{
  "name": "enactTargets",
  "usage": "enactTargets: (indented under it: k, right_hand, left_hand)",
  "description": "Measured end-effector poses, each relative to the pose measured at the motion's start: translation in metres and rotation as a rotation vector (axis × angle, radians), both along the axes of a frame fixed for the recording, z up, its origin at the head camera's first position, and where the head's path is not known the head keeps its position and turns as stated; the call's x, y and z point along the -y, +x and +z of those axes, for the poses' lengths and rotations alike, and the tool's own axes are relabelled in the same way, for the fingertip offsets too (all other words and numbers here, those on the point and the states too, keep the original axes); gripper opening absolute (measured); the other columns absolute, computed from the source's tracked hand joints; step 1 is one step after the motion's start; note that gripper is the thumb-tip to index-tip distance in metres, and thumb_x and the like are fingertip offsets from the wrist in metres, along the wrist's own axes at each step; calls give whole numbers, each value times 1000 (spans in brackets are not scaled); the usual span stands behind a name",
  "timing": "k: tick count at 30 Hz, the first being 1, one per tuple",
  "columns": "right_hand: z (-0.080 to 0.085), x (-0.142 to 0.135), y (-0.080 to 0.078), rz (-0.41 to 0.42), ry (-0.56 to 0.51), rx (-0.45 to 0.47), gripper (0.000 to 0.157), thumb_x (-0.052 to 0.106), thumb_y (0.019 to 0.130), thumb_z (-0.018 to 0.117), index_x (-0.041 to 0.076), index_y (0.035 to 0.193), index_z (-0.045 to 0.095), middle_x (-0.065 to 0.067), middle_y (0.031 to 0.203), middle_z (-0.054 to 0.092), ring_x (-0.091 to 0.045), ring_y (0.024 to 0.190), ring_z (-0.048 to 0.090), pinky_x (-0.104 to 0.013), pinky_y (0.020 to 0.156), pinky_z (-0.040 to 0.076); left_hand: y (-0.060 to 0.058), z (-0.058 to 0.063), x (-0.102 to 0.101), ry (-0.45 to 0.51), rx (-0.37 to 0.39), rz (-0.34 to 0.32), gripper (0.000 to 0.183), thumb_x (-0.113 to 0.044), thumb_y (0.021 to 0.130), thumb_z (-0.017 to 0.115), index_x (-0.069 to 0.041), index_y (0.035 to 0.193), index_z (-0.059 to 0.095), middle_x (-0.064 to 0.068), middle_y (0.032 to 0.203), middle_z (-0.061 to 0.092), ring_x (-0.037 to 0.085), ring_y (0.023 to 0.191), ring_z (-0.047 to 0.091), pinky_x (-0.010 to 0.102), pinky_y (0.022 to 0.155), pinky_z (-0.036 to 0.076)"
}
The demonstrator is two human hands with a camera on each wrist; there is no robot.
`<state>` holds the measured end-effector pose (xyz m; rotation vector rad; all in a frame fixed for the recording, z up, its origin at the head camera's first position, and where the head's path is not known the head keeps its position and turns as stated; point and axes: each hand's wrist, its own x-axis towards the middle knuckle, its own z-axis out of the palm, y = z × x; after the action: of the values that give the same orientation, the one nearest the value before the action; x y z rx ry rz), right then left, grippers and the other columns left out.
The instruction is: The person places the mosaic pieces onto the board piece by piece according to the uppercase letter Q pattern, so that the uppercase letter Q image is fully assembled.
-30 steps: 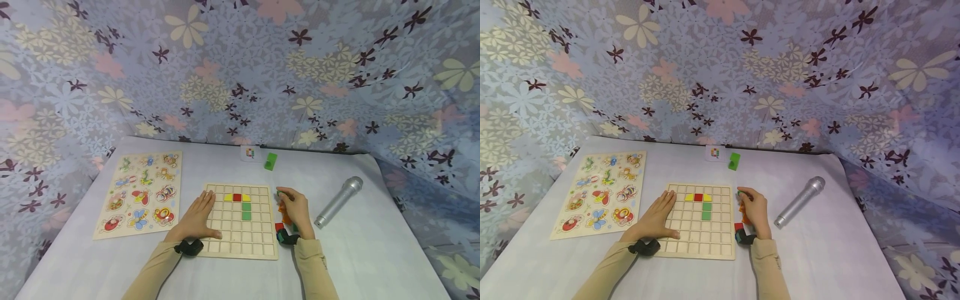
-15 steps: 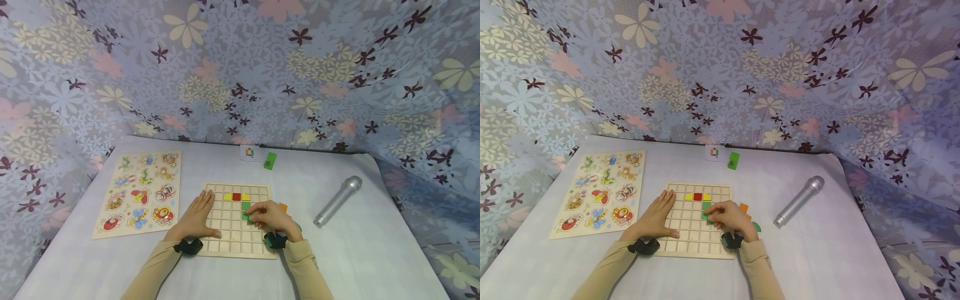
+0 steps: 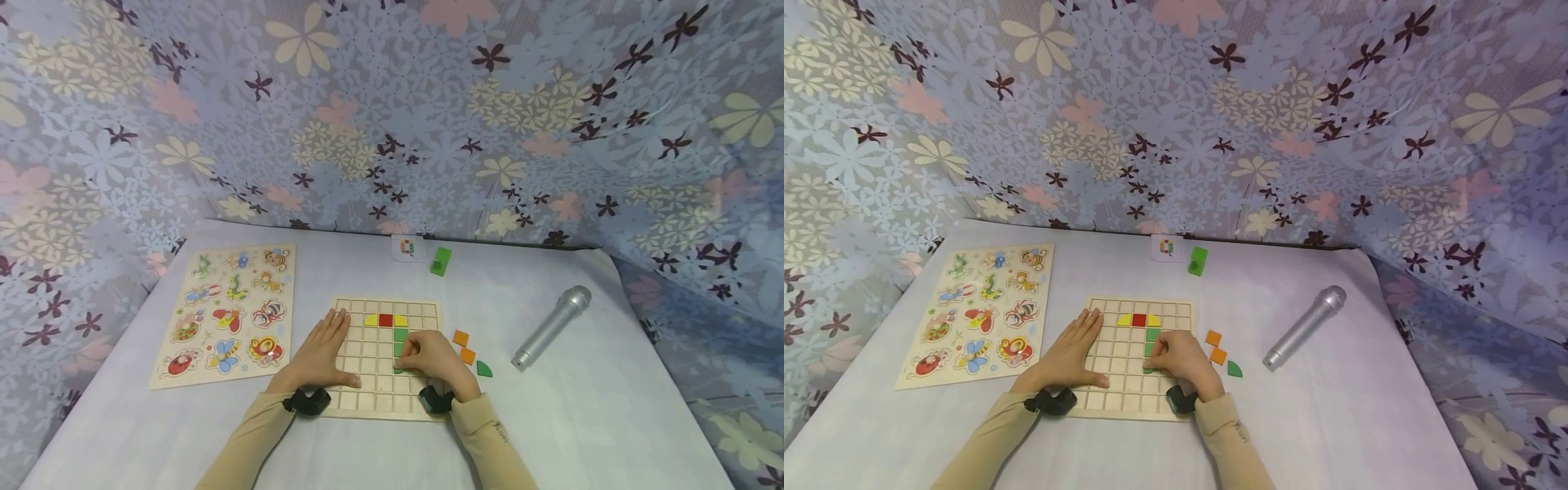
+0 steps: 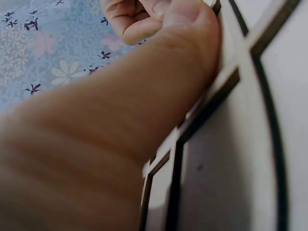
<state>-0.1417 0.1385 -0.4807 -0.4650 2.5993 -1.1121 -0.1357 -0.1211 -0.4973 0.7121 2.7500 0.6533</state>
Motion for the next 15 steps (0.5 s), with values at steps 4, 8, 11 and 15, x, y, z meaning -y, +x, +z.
enactTargets:
  k: [4, 8, 11, 15]
  right_hand:
    - [-1, 4, 1, 2, -5, -31, 20, 23, 78, 81, 15, 70, 65, 6, 60, 55, -6, 54, 45, -19, 49, 37]
    - [0, -3, 1, -15, -106, 25, 12, 20, 86, 73, 11, 81, 68, 0, 65, 61, -9, 54, 51, -21, 50, 44]
    - [2, -17, 3, -74, -210, 57, 14, 19, 92, 66, 6, 95, 68, -8, 74, 66, -12, 59, 57, -23, 53, 48]
    - [4, -42, 12, -241, -295, 42, 22, 19, 94, 63, 0, 106, 67, -17, 89, 69, -14, 68, 61, -23, 60, 52]
  left_hand:
    - [0, 1, 1, -2, 1, -1, 124, -57, 71, 77, 6, 153, 8, 22, 162, 1, 39, 151, -3, 54, 123, 7]
    - [0, 2, 1, -6, 0, -2, 123, -57, 71, 77, 5, 153, 8, 22, 162, 1, 38, 151, -3, 53, 123, 7]
    - [0, 3, 1, 6, -3, -6, 124, -56, 71, 77, 6, 153, 8, 23, 162, 3, 39, 151, -2, 54, 123, 8]
    - [0, 2, 2, 23, -16, -5, 125, -58, 70, 77, 7, 152, 10, 24, 162, 4, 41, 150, 0, 55, 122, 9]
